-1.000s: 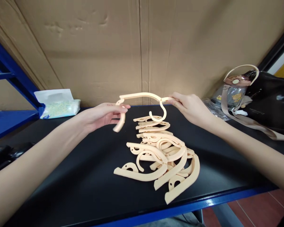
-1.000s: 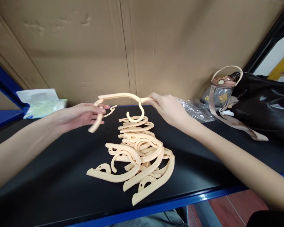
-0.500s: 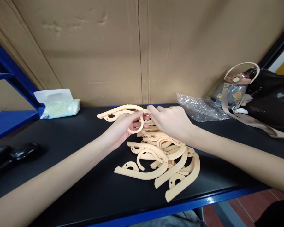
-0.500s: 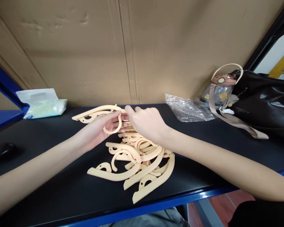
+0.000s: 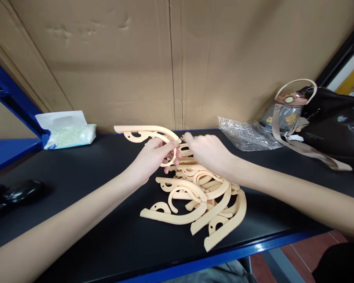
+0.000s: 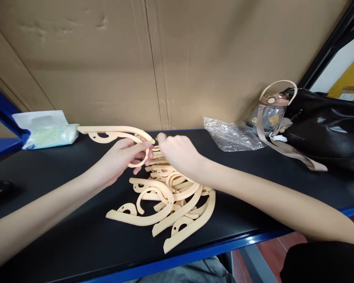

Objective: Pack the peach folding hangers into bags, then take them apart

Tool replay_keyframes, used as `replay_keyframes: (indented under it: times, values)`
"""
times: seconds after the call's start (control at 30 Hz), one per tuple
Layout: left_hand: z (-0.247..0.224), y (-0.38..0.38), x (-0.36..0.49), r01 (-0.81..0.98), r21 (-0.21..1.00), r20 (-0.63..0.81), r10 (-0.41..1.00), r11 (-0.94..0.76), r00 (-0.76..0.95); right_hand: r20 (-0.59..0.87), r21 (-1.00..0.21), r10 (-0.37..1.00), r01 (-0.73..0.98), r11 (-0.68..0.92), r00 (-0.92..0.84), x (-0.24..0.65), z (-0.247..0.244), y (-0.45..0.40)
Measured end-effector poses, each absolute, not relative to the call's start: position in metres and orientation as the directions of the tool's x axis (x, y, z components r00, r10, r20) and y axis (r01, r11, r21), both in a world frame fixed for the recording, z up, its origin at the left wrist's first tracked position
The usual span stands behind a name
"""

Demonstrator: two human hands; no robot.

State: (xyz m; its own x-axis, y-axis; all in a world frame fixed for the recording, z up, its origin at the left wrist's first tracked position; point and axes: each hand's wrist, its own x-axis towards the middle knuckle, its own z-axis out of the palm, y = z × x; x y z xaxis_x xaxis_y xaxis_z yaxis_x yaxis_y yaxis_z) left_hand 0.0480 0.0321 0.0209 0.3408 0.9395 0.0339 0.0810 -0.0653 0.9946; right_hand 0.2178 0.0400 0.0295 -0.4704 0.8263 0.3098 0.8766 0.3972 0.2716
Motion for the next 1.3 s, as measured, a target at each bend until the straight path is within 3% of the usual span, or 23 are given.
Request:
replay_keyframes:
  times: [0.07, 0.2, 0.37, 0.53, 0.6, 0.67, 0.7, 0.77, 0.87, 0.93, 1.07, 1.17, 1.3]
  values:
    - [0.021, 0.029, 0.047, 0.137, 0.989, -0.001, 0.934, -0.051, 0.356, 0.34, 0.22, 0.886, 0.943, 0.25, -0.315, 0.231, 0.034, 0.063]
    - [0.019, 0.031, 0.045, 0.206, 0.978, -0.063, 0.912, -0.023, 0.405, 0.338, 0.187, 0.925, 0.975, 0.117, -0.175, 0.269, 0.028, 0.122]
    - [0.017, 0.035, 0.045, 0.204, 0.979, -0.082, 0.903, -0.006, 0.421, 0.271, 0.142, 0.951, 0.984, 0.11, -0.146, 0.286, -0.003, 0.158]
    - [0.018, 0.035, 0.04, 0.249, 0.967, -0.074, 0.891, -0.045, 0.448, 0.354, 0.065, 0.898, 0.965, 0.255, -0.261, 0.268, 0.004, 0.138]
    - [0.019, 0.035, 0.038, 0.274, 0.959, -0.067, 0.88, -0.073, 0.469, 0.375, -0.07, 0.852, 0.906, 0.418, -0.364, 0.253, 0.017, 0.118]
    - [0.021, 0.034, 0.038, 0.293, 0.951, -0.067, 0.86, -0.098, 0.506, 0.427, -0.439, 0.765, 0.63, 0.641, -0.482, 0.236, 0.029, 0.095]
    - [0.022, 0.034, 0.038, 0.308, 0.945, -0.075, 0.844, -0.11, 0.532, 0.459, -0.533, 0.72, 0.487, 0.692, -0.521, 0.228, 0.033, 0.084]
    - [0.023, 0.033, 0.038, 0.347, 0.929, -0.102, 0.811, -0.13, 0.576, 0.506, -0.592, 0.666, 0.341, 0.73, -0.548, 0.216, 0.04, 0.066]
    - [0.026, 0.033, 0.037, 0.31, 0.943, -0.063, 0.85, -0.121, 0.523, 0.568, -0.512, 0.632, 0.374, 0.773, -0.527, 0.213, 0.046, 0.053]
    - [0.032, 0.034, 0.035, 0.192, 0.977, 0.003, 0.901, -0.096, 0.435, 0.586, -0.376, 0.627, 0.512, 0.772, -0.514, 0.218, 0.051, 0.053]
    - [0.05, 0.039, 0.031, -0.037, 0.999, 0.049, 0.923, -0.037, 0.383, 0.571, 0.117, 0.645, 0.828, 0.548, -0.507, 0.227, 0.059, 0.056]
    - [0.061, 0.042, 0.033, -0.032, 0.999, 0.045, 0.916, -0.035, 0.399, 0.556, 0.345, 0.624, 0.835, 0.428, -0.549, 0.225, 0.06, 0.055]
    - [0.064, 0.046, 0.04, 0.056, 0.998, -0.014, 0.897, -0.011, 0.441, 0.529, 0.481, 0.562, 0.77, 0.418, -0.636, 0.226, 0.055, 0.057]
